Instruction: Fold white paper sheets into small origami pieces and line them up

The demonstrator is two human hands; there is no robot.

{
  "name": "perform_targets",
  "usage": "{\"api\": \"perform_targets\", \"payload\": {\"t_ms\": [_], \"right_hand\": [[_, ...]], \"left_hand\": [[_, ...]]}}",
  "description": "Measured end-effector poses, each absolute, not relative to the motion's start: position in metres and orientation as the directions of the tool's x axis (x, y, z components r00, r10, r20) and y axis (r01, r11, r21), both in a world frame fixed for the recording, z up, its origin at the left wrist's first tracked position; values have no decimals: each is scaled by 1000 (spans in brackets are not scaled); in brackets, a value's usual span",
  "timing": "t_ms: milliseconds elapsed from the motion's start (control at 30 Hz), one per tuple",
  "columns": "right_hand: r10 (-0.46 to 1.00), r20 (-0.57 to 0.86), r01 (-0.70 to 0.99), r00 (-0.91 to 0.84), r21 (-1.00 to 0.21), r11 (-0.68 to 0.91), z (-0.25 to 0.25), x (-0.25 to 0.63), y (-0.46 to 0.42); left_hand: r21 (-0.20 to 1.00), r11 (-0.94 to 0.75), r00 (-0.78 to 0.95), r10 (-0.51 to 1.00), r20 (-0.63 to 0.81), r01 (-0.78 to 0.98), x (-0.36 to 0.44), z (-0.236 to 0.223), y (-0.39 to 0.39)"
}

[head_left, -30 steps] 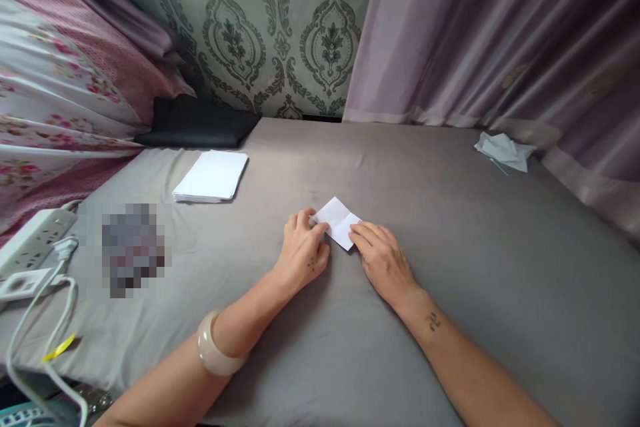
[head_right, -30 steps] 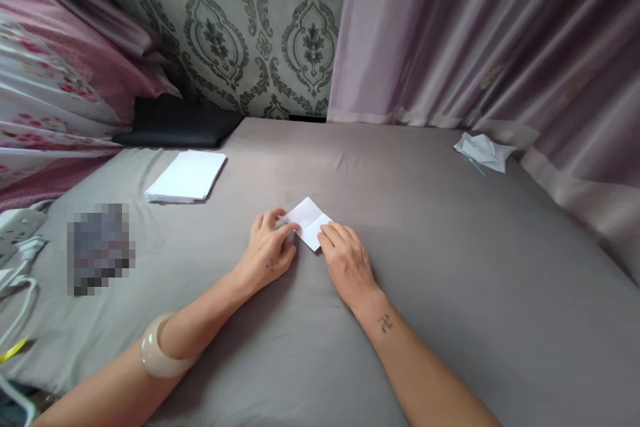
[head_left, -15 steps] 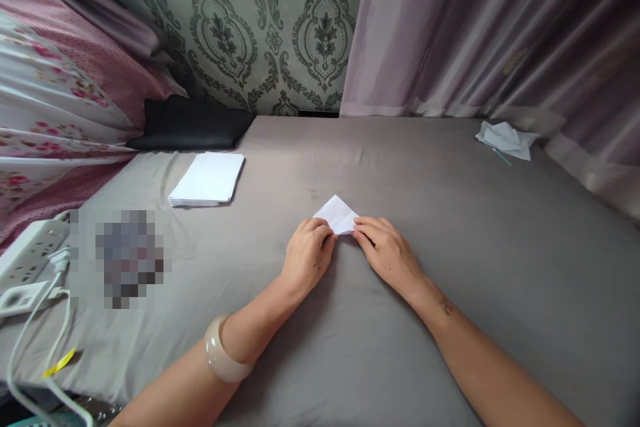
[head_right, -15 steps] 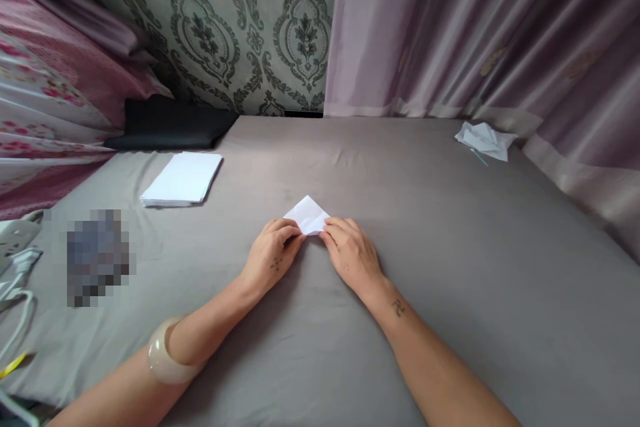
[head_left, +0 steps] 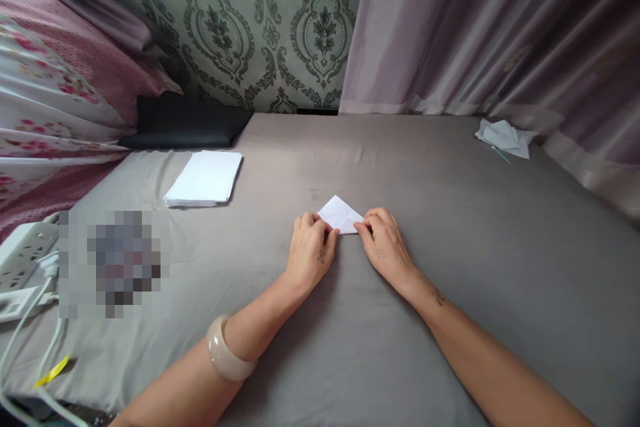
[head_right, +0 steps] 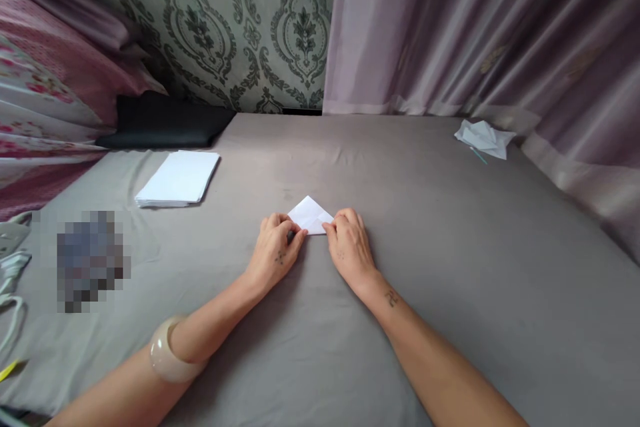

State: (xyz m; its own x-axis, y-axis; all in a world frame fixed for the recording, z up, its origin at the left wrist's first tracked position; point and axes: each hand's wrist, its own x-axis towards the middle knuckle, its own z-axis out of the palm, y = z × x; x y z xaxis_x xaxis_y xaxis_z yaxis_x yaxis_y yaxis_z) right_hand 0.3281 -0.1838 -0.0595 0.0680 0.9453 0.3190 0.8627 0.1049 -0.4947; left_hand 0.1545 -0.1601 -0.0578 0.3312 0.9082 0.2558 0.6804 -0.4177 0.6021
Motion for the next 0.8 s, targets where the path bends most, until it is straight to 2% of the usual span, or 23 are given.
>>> {"api": "perform_targets", "payload": {"t_ms": [233,800], "right_hand": [[943,327,924,54,-374,77,-59,322,-183],[968,238,992,77,-112,-51,-50,309,-185]], "left_hand": [[593,-409,338,912,234,694,155,-58,-158],[574,-380,342,923,178,725,156,-52,-158]]}}
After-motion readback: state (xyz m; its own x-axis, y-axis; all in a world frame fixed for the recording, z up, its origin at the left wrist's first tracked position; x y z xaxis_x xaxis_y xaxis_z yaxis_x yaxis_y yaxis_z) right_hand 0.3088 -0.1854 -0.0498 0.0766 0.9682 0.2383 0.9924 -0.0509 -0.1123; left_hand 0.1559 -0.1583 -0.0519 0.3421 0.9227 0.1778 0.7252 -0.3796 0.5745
